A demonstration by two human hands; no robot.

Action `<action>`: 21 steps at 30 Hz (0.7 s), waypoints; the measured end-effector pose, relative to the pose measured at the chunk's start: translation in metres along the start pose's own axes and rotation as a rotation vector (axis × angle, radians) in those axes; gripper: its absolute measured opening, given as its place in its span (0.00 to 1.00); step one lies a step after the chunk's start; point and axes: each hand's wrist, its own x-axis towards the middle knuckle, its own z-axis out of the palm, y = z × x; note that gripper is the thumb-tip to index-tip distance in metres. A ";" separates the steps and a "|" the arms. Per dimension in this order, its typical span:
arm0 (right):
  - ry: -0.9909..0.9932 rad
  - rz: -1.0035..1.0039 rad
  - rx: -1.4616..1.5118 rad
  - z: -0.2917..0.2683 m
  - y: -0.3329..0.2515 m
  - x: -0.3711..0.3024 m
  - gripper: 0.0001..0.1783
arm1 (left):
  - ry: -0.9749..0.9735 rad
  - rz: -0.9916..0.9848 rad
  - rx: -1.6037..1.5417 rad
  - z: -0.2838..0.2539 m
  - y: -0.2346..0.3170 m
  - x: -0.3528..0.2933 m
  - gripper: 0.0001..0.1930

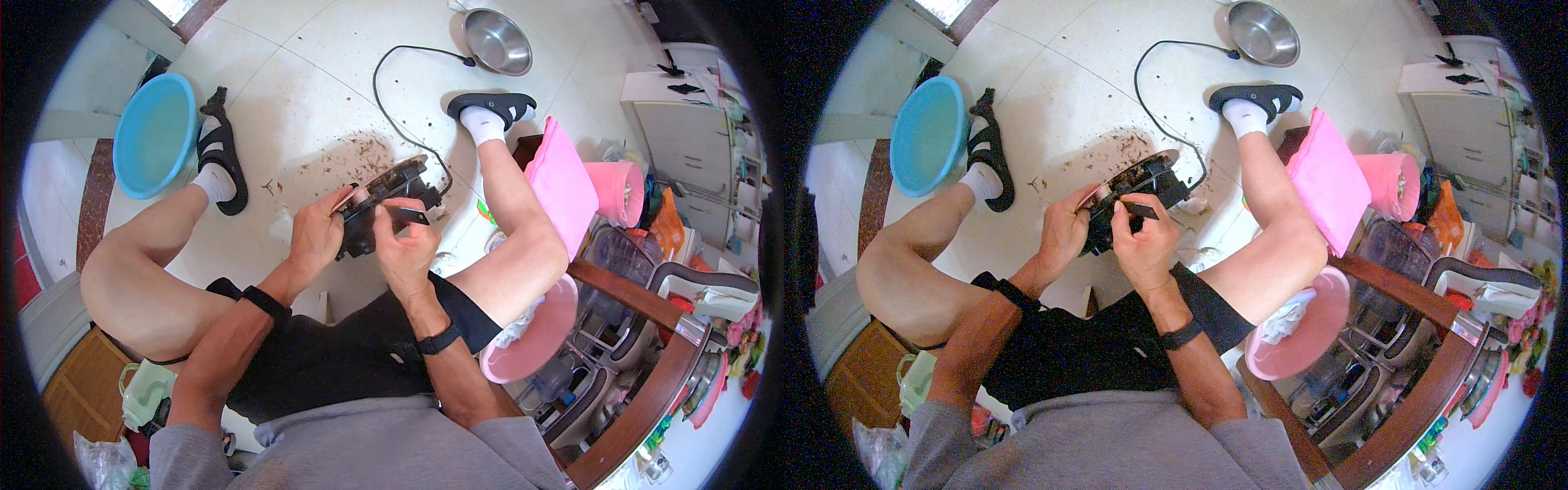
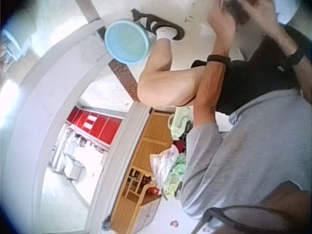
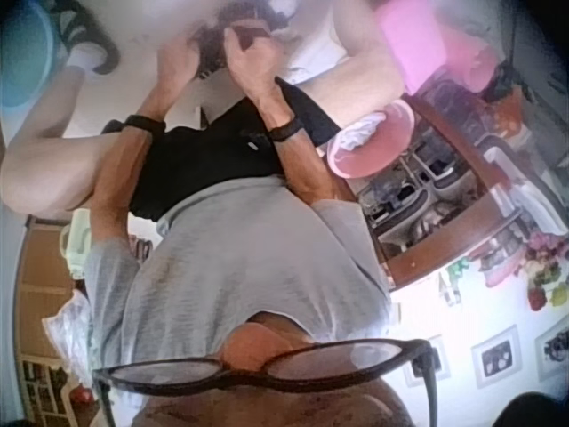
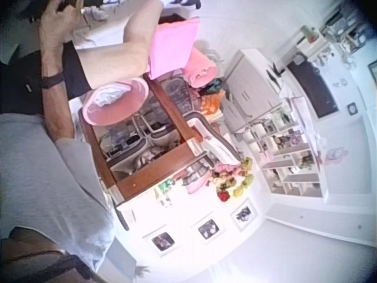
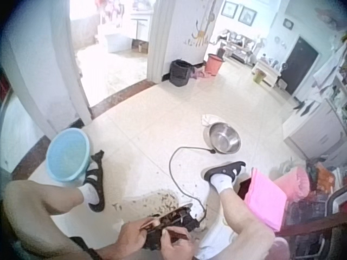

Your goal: Repairing a waffle maker using a screwdriver and pliers.

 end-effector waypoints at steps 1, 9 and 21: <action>0.009 -0.049 -0.058 0.000 -0.001 0.001 0.05 | -0.008 -0.021 -0.006 0.000 0.001 0.000 0.24; 0.086 0.056 0.042 0.007 0.001 0.006 0.05 | 0.007 -0.006 -0.030 0.001 -0.003 0.002 0.25; 0.071 0.026 0.032 0.008 0.005 0.009 0.06 | 0.034 0.000 -0.050 0.002 -0.001 0.000 0.24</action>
